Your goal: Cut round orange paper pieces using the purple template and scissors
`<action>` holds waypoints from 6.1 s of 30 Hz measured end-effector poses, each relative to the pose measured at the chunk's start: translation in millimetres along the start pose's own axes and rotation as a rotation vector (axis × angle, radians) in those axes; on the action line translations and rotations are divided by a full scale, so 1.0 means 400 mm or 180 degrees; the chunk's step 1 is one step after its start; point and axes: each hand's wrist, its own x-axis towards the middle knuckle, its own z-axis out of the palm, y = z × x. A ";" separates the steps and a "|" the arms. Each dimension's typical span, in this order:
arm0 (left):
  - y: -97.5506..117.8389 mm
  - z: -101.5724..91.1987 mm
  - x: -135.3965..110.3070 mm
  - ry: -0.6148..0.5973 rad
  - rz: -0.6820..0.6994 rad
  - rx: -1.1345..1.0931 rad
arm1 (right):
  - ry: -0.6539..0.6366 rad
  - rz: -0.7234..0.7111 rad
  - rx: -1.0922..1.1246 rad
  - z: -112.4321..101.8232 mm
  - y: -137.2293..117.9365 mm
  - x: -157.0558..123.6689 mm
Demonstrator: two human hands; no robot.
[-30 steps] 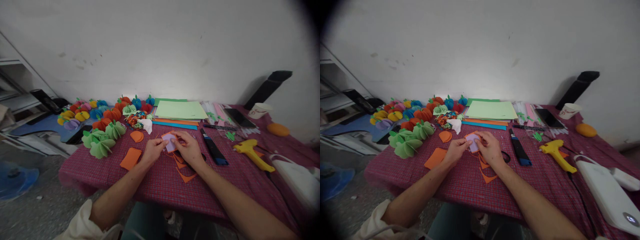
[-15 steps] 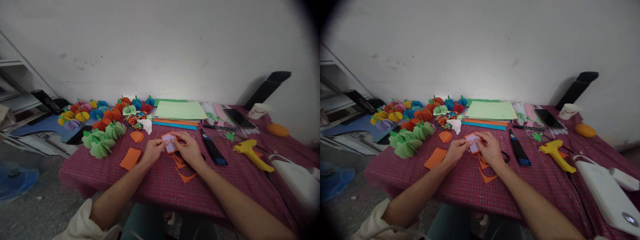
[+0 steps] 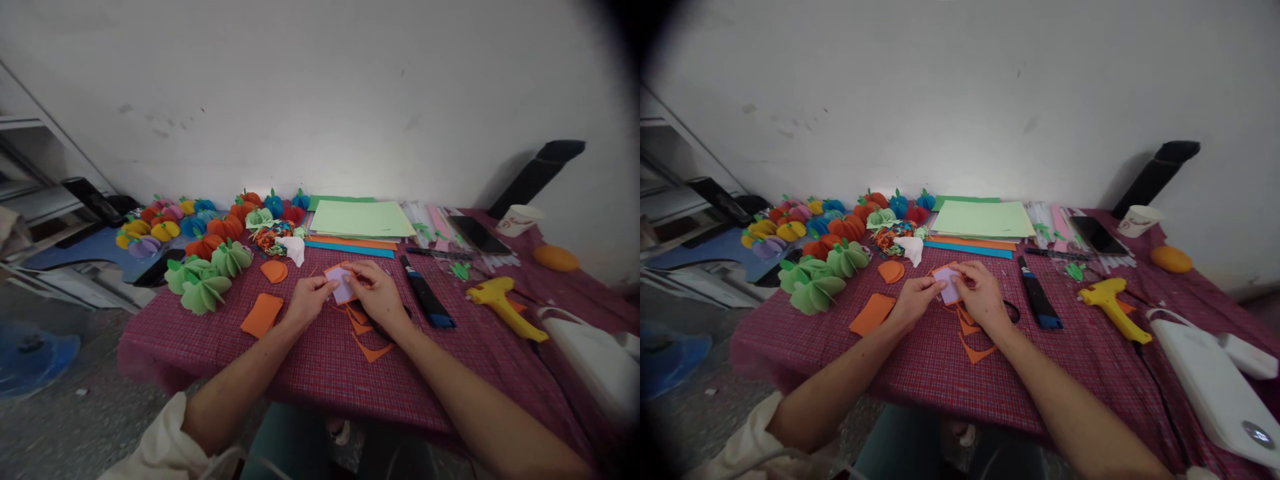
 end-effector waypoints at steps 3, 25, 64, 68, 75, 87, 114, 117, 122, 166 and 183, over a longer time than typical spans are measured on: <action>-0.001 0.000 0.000 -0.0015 -0.0039 -0.0067 | 0.0009 0.0018 0.0017 0.001 0.003 0.001; 0.010 0.006 -0.001 0.0206 -0.0177 -0.0402 | 0.0084 0.0800 0.1380 0.016 0.005 0.002; 0.048 -0.050 0.009 -0.1164 -0.0760 -0.0566 | -0.1596 0.1279 0.1506 -0.030 -0.018 0.001; 0.041 -0.049 0.009 -0.1159 -0.0652 -0.0459 | -0.1636 0.1292 0.1349 -0.031 -0.017 0.001; 0.052 -0.041 0.015 -0.0434 -0.0594 -0.1290 | -0.1039 0.1423 0.1809 -0.021 -0.020 0.006; 0.039 -0.038 0.018 0.0129 -0.0349 -0.1757 | -0.0904 0.1541 0.1524 -0.013 -0.024 0.000; 0.042 -0.030 0.012 0.0252 -0.0114 -0.1268 | -0.0793 0.1561 0.1226 -0.021 -0.027 0.010; 0.041 -0.029 0.011 0.0266 -0.0062 -0.1298 | -0.0756 0.1650 0.1315 -0.020 -0.027 0.011; 0.045 -0.028 0.011 0.0251 -0.0098 -0.1340 | -0.0735 0.1710 0.1455 -0.017 -0.027 0.010; 0.065 -0.042 -0.001 -0.0243 -0.0247 -0.1215 | -0.0592 0.1604 0.1471 -0.027 -0.015 0.015; 0.044 -0.040 0.001 -0.0346 -0.0475 -0.0964 | -0.0768 0.1552 0.1381 -0.026 -0.032 0.014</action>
